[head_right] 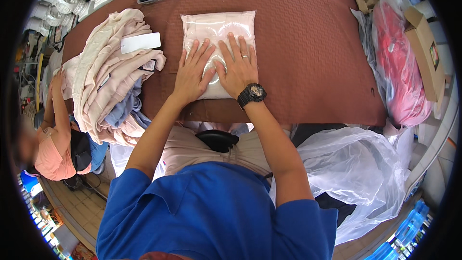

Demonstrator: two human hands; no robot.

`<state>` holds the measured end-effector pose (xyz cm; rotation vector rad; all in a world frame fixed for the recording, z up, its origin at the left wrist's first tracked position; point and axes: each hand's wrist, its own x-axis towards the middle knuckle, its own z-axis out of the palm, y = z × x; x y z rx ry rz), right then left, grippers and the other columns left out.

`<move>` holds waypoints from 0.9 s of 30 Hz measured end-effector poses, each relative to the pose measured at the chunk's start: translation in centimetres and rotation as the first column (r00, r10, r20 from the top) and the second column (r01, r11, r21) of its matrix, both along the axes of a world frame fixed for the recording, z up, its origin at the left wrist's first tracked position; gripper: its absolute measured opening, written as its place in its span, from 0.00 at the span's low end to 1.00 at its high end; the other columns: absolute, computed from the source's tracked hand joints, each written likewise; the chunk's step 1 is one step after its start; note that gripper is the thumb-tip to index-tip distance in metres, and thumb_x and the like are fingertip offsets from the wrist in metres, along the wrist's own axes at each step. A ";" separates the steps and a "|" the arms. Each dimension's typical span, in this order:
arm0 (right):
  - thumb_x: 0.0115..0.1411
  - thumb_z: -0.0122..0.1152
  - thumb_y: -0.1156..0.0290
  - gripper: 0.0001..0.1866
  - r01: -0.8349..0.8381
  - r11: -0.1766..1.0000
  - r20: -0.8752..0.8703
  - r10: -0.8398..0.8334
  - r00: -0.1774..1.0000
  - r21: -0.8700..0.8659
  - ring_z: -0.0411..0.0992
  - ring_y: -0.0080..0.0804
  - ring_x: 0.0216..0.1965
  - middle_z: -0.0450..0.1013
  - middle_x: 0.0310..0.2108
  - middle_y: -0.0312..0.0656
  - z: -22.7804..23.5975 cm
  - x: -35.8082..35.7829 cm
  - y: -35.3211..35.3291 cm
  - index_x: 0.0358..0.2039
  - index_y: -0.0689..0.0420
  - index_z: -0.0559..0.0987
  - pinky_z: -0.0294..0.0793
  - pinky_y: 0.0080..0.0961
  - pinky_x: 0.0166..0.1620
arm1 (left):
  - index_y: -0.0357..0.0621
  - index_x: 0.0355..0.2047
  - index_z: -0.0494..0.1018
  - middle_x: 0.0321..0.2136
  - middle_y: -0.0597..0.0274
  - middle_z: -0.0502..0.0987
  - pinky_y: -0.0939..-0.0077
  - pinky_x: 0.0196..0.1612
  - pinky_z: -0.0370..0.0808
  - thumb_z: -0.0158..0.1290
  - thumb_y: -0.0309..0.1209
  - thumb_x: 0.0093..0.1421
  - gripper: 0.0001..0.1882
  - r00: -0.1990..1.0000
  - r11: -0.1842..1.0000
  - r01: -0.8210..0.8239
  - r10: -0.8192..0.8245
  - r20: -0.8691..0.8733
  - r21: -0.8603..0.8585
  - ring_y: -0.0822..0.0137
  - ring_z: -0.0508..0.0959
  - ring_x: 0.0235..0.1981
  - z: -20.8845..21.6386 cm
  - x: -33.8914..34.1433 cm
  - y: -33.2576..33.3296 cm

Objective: The person places a folded light-colored shirt into a clear plastic bag, seals the bag, and then folds another light-colored shirt using a flat template.

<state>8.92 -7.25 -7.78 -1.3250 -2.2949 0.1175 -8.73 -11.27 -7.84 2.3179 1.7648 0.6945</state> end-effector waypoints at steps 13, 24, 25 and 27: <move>0.66 0.51 0.54 0.28 -0.001 1.000 0.009 0.001 1.000 0.017 0.53 0.52 0.70 0.56 0.70 0.46 -0.3 0.1 0.1 0.64 0.49 0.69 0.52 0.56 0.68 | 0.53 0.69 0.59 0.71 0.60 0.55 0.43 0.71 0.43 0.45 0.46 0.67 0.31 1.000 1.000 -0.005 0.005 -0.015 -0.001 0.52 0.51 0.73 -0.1 0.1 0.1; 0.66 0.51 0.54 0.28 0.009 1.000 0.006 -0.010 1.000 0.015 0.53 0.51 0.70 0.56 0.70 0.45 -0.5 0.0 0.2 0.64 0.48 0.69 0.52 0.56 0.68 | 0.54 0.70 0.58 0.72 0.61 0.53 0.44 0.71 0.42 0.44 0.46 0.67 0.32 0.999 1.000 -0.009 0.009 -0.033 -0.007 0.53 0.49 0.73 -0.2 0.2 0.1; 0.66 0.51 0.54 0.28 0.010 1.000 0.006 -0.010 1.000 0.014 0.53 0.51 0.70 0.56 0.70 0.45 -0.5 0.0 0.1 0.64 0.48 0.69 0.52 0.56 0.68 | 0.55 0.70 0.57 0.72 0.62 0.53 0.45 0.71 0.42 0.44 0.45 0.67 0.31 0.999 1.000 -0.011 0.011 -0.034 -0.012 0.54 0.49 0.73 -0.2 0.2 0.1; 0.65 0.51 0.54 0.28 0.011 1.000 0.009 -0.011 1.000 0.014 0.53 0.51 0.70 0.56 0.70 0.45 -0.5 -0.1 0.2 0.64 0.48 0.69 0.52 0.56 0.68 | 0.55 0.70 0.57 0.72 0.62 0.53 0.45 0.71 0.42 0.44 0.45 0.67 0.32 0.999 1.000 -0.013 0.012 -0.035 -0.014 0.54 0.49 0.73 -0.2 0.2 0.1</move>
